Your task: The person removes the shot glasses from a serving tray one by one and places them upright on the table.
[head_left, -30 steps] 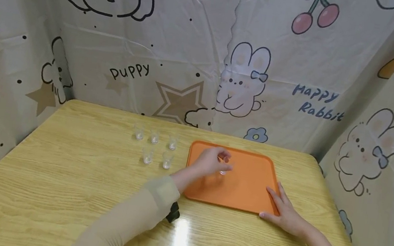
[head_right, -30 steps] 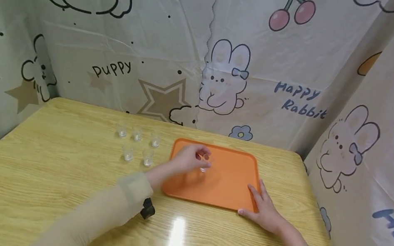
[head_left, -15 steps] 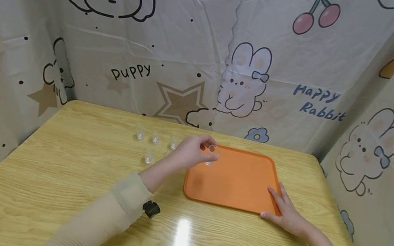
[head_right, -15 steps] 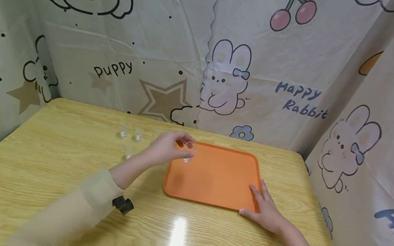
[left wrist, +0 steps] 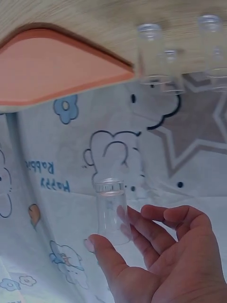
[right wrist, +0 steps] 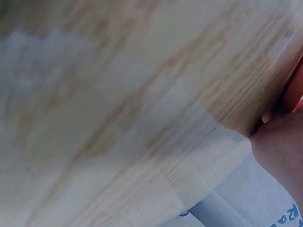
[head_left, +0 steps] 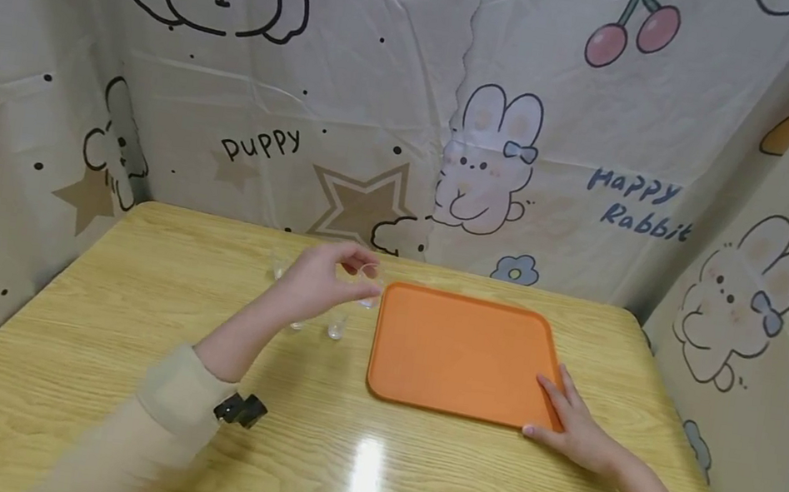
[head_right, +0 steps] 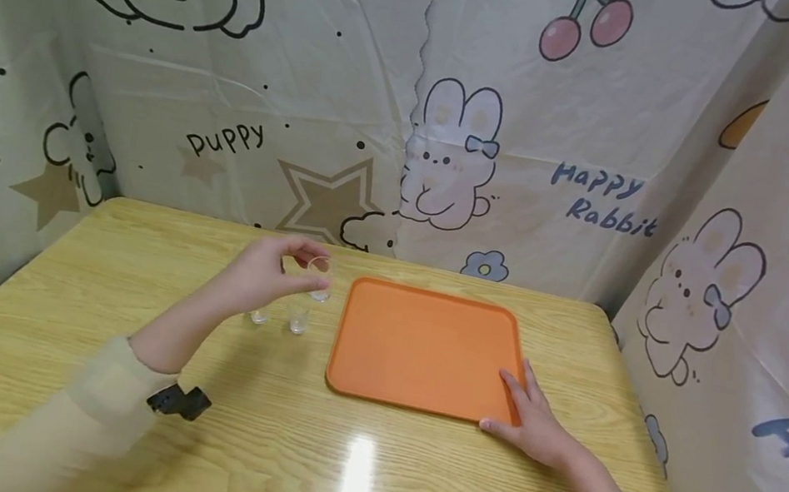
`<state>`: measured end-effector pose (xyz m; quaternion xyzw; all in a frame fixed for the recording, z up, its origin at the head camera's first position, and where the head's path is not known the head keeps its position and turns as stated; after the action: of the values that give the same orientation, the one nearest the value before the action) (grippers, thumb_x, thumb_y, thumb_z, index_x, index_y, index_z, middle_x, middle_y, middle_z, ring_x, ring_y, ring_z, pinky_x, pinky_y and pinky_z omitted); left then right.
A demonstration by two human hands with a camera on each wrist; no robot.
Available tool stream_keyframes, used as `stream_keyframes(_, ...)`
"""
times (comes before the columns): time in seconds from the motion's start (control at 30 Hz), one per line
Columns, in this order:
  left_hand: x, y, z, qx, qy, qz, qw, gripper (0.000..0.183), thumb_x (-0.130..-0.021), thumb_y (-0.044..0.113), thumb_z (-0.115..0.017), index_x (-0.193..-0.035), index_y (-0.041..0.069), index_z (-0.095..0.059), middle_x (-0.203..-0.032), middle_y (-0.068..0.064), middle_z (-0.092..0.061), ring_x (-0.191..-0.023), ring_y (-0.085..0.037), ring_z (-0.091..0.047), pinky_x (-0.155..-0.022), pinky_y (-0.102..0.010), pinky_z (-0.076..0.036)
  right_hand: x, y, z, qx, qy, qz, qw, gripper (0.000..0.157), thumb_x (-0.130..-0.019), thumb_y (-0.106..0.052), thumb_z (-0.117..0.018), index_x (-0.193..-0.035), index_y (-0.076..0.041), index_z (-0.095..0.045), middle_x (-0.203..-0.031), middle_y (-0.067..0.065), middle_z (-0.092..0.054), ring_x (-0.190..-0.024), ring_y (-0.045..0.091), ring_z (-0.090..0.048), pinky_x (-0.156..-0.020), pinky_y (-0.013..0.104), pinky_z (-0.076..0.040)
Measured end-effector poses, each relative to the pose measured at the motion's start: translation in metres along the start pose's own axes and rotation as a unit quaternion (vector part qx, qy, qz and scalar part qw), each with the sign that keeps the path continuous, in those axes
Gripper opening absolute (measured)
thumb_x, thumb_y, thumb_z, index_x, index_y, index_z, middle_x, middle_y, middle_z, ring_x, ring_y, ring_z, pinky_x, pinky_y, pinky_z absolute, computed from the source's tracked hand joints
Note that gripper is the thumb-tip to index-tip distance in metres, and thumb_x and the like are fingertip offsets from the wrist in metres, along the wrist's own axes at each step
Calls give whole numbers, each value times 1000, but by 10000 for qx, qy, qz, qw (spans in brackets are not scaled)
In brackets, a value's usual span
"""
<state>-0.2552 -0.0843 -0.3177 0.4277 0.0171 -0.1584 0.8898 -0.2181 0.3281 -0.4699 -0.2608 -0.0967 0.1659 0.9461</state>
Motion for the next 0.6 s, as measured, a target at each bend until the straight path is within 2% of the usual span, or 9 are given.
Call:
stream_keyframes(0.2, 10, -21, 29, -137, 313, -28, 9994, 40, -76, 44, -66, -108, 22, -58, -100, 8, -60, -99, -14, -49, -80, -36, -42, -1, 1, 0, 62, 12, -23, 10000, 85, -79, -43, -62, -143, -11, -16, -146, 19, 12, -128, 51, -5, -90, 68, -19)
stream_keyframes(0.33, 17, -38, 44, -264, 511, 84, 9983, 45, -76, 46, -64, -112, 20, -57, -104, 4, -59, -99, -17, -48, -77, -35, -41, -1, 1, 0, -9, 24, -12, 10000, 89, -79, -43, -63, -143, -8, -11, -146, 20, 12, -129, 49, -3, -92, 67, -17)
stream_keyframes(0.47, 23, -59, 51, -376, 684, 180, 9968, 50, -76, 49, -62, -114, 17, -56, -104, 2, -60, -99, -19, -48, -73, -34, -41, -2, 2, -1, -80, 46, -13, 10000, 94, -79, -42, -63, -143, -4, -6, -146, 19, 12, -130, 47, -1, -94, 66, -15)
stream_keyframes(0.6, 29, -83, 53, -427, 738, 331, 9958, 51, -78, 47, -62, -116, 13, -55, -106, -3, -60, -101, -22, -49, -78, -38, -42, -1, 4, -1, -99, 54, -16, 9999, 95, -79, -41, -64, -143, -4, -4, -147, 19, 12, -130, 46, -1, -94, 66, -15)
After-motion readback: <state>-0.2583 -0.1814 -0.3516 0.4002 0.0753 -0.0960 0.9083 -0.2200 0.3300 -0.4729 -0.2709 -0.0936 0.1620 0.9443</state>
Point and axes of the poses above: each hand's wrist, its own x-axis away from the middle knuckle, its own z-axis out of the back of the hand, y = z × x, the point moved 3 cm from there along -x, towards the middle knuckle
